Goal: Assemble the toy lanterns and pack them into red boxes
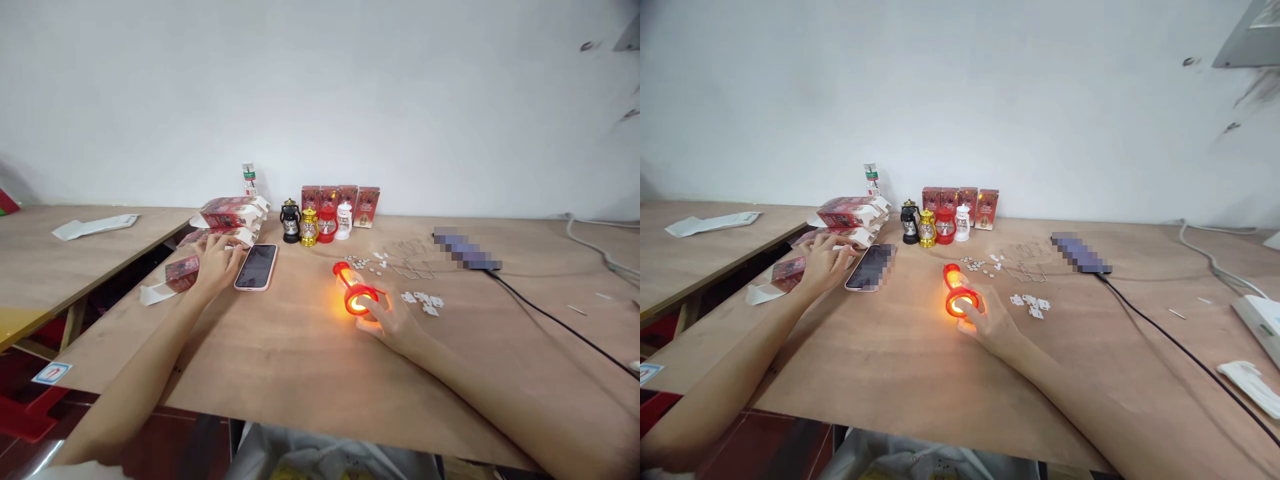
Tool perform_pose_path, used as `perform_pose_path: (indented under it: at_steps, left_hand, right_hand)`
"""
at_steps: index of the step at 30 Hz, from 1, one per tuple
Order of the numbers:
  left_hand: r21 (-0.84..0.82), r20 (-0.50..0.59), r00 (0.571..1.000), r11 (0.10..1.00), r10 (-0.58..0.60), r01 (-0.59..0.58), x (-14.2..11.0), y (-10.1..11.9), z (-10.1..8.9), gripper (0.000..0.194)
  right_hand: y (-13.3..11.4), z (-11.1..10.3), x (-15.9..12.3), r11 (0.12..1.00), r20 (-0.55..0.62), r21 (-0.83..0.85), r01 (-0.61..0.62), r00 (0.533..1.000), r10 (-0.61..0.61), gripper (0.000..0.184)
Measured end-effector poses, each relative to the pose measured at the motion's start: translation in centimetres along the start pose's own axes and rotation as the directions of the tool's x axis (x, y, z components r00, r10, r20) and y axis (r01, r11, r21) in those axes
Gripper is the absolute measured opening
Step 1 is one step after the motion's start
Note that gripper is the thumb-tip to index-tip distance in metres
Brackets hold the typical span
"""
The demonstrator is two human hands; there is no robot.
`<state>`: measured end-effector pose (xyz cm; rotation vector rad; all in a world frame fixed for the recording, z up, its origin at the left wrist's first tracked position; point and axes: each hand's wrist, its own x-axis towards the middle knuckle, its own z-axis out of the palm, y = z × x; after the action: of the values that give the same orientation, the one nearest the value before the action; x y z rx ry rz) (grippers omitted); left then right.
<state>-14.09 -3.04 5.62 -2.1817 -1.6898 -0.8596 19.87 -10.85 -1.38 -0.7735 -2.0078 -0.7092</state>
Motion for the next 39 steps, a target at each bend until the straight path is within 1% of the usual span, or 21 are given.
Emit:
perform_pose_path:
  at_steps: [6,8,12,15,18,21,23,24,25,27,28,30,33,35,36,38,39]
  left_hand:
    - [-0.018,-0.019,1.0,1.0,0.0,-0.001,0.0,-0.1,-0.1,0.05]
    - [-0.029,0.003,1.0,1.0,0.007,-0.007,0.0,-0.1,0.0,0.051]
    - [-0.036,0.076,0.994,0.997,0.072,-0.069,0.0,-0.3,0.3,0.056]
    - [-0.042,0.078,0.99,0.992,0.118,-0.115,0.0,-0.2,0.6,0.055]
    - [-0.086,0.062,0.98,0.98,0.187,-0.181,-0.5,0.4,1.2,0.049]
    - [-0.194,0.106,0.952,0.945,0.286,-0.262,-1.6,2.1,2.4,0.04]
    - [-0.316,0.159,0.913,0.896,0.376,-0.313,-2.5,3.9,3.4,0.04]
    - [-0.387,0.181,0.888,0.861,0.423,-0.331,-3.0,4.9,4.0,0.047]
    - [-0.457,0.173,0.871,0.821,0.46,-0.343,-3.3,6.0,4.5,0.06]
    - [-0.566,0.079,0.861,0.733,0.503,-0.377,-3.7,8.0,5.5,0.084]
    - [-0.6,0.026,0.849,0.688,0.528,-0.409,-3.7,9.0,6.0,0.09]
    - [-0.65,-0.039,0.838,0.623,0.544,-0.435,-3.2,10.8,6.9,0.091]
    - [-0.723,-0.053,0.863,0.577,0.502,-0.38,-1.9,12.5,8.3,0.076]
    - [-0.78,-0.048,0.882,0.534,0.469,-0.327,-0.9,12.9,9.1,0.066]
    - [-0.808,-0.05,0.895,0.509,0.444,-0.298,-0.6,13.0,9.4,0.064]
    - [-0.85,-0.039,0.927,0.475,0.374,-0.228,-0.2,13.0,9.9,0.065]
    - [-0.863,-0.023,0.942,0.469,0.336,-0.188,-0.1,13.0,10.0,0.064]
  right_hand:
    - [0.2,0.2,-0.3,1.0,0.013,0.004,-0.018,1.0,0.018,0.029]
    - [0.2,0.2,-0.3,1.0,0.019,0.01,-0.027,0.999,0.027,0.029]
    - [0.2,0.3,-0.2,0.999,0.003,0.038,-0.023,1.0,0.023,0.026]
    - [0.2,0.4,-0.2,0.999,0.004,0.025,-0.036,0.999,0.036,0.025]
    - [0.2,0.4,-0.3,0.998,0.018,0.027,-0.05,0.999,0.05,0.026]
    - [0.0,0.4,-0.2,0.997,-0.011,0.073,-0.015,1.0,0.016,0.027]
    - [-0.1,0.3,-0.1,0.995,-0.035,0.101,0.012,0.999,-0.009,0.028]
    - [-0.1,0.4,-0.1,0.993,-0.04,0.114,0.019,0.999,-0.014,0.029]
    - [-0.1,0.4,-0.1,0.991,-0.039,0.13,0.018,0.999,-0.013,0.03]
    - [-0.2,0.7,0.0,0.986,-0.021,0.166,-0.004,1.0,0.007,0.032]
    - [-0.3,0.9,0.1,0.983,-0.013,0.183,-0.018,1.0,0.02,0.033]
    - [-0.5,1.3,0.3,0.979,-0.003,0.2,-0.044,0.999,0.046,0.033]
    - [-0.8,1.7,0.7,0.972,-0.031,0.228,-0.052,0.998,0.061,0.027]
    - [-0.5,1.8,1.0,0.955,-0.055,0.293,-0.054,0.996,0.074,0.026]
    - [0.0,1.8,1.2,0.945,-0.064,0.32,-0.07,0.993,0.095,0.024]
    - [1.9,1.6,1.5,0.938,-0.055,0.305,-0.161,0.981,0.187,0.016]
    - [3.2,1.4,1.7,0.938,-0.04,0.244,-0.245,0.964,0.262,0.01]
